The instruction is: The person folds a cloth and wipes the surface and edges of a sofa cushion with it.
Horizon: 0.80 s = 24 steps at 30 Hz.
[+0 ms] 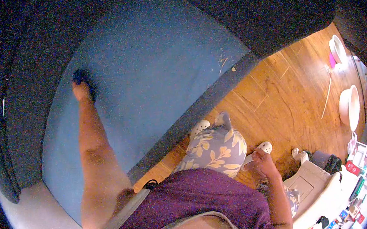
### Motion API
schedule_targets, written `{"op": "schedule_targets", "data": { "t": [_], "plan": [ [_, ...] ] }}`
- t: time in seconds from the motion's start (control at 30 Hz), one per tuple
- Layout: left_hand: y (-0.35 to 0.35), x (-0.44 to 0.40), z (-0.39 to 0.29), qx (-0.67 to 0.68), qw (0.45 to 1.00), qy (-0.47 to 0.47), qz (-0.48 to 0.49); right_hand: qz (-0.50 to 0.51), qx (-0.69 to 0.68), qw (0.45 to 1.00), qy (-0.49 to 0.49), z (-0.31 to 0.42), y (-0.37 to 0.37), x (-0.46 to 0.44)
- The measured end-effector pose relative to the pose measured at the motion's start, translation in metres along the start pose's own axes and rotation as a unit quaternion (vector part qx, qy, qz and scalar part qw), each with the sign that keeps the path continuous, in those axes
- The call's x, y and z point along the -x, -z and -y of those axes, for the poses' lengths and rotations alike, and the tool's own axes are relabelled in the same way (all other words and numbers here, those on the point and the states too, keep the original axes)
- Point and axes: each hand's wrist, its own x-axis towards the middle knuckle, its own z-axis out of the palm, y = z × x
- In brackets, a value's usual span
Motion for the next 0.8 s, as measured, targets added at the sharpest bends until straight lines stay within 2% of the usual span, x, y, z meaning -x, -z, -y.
{"op": "schedule_targets", "data": {
  "t": [0.03,0.07,0.1,0.13,0.17,0.2,0.23,0.27,0.3,0.33,0.37,0.43,0.53,0.57,0.63,0.67,0.77,0.8],
  "plan": [
    [-0.027,-0.021,0.019,-0.042,0.997,-0.056,0.032,-0.002,-0.009,1.000,0.011,-0.006,-0.003,-0.002],
    [-0.032,0.012,-0.017,-0.062,0.992,-0.107,0.040,0.005,-0.007,1.000,0.013,0.003,-0.004,0.001],
    [-0.044,0.052,-0.053,-0.144,0.982,-0.122,0.025,0.004,0.033,0.999,-0.017,0.019,-0.001,0.007],
    [-0.063,0.082,-0.072,-0.168,0.958,-0.231,0.021,0.003,0.075,0.996,-0.047,0.030,-0.002,0.009],
    [-0.092,0.122,-0.094,-0.083,0.963,-0.247,0.061,0.004,0.075,0.996,-0.043,0.032,-0.006,0.005],
    [-0.093,0.178,-0.134,-0.143,0.921,-0.361,0.026,0.022,-0.019,0.999,-0.027,0.031,-0.010,0.004],
    [-0.098,0.224,-0.166,-0.116,0.908,-0.385,0.118,0.033,-0.114,0.993,-0.016,0.028,-0.012,0.009],
    [-0.098,0.274,-0.193,-0.006,0.906,-0.381,0.182,0.008,-0.049,0.997,-0.053,0.061,-0.014,0.017],
    [-0.120,0.315,-0.207,0.153,0.861,-0.382,0.300,0.024,-0.022,0.998,-0.047,0.034,-0.013,0.009],
    [-0.137,0.350,-0.219,0.235,0.794,-0.378,0.415,-0.005,-0.070,0.996,0.047,0.021,-0.019,0.009],
    [-0.132,0.372,-0.233,0.251,0.772,-0.390,0.434,0.013,0.024,0.999,0.021,0.042,-0.010,0.016],
    [-0.109,0.378,-0.248,0.211,0.797,-0.446,0.348,-0.012,-0.014,1.000,-0.004,0.079,-0.001,0.044],
    [-0.105,0.289,-0.243,0.168,0.850,-0.455,0.205,-0.095,0.008,0.995,0.021,0.066,0.005,0.058],
    [-0.114,0.249,-0.227,0.125,0.875,-0.441,0.154,-0.096,0.002,0.995,0.015,0.064,0.002,0.060],
    [-0.115,0.207,-0.214,0.016,0.939,-0.335,0.074,-0.102,-0.049,0.993,-0.027,0.060,-0.003,0.066],
    [-0.119,0.207,-0.214,0.012,0.937,-0.338,0.083,-0.095,-0.014,0.995,-0.038,0.060,-0.006,0.066],
    [-0.147,0.270,-0.236,-0.089,0.861,-0.497,0.061,-0.063,-0.007,0.998,-0.025,0.064,-0.019,0.066],
    [-0.134,0.309,-0.253,-0.082,0.856,-0.494,0.124,-0.071,-0.010,0.997,-0.036,0.062,-0.020,0.064]
  ]
}}
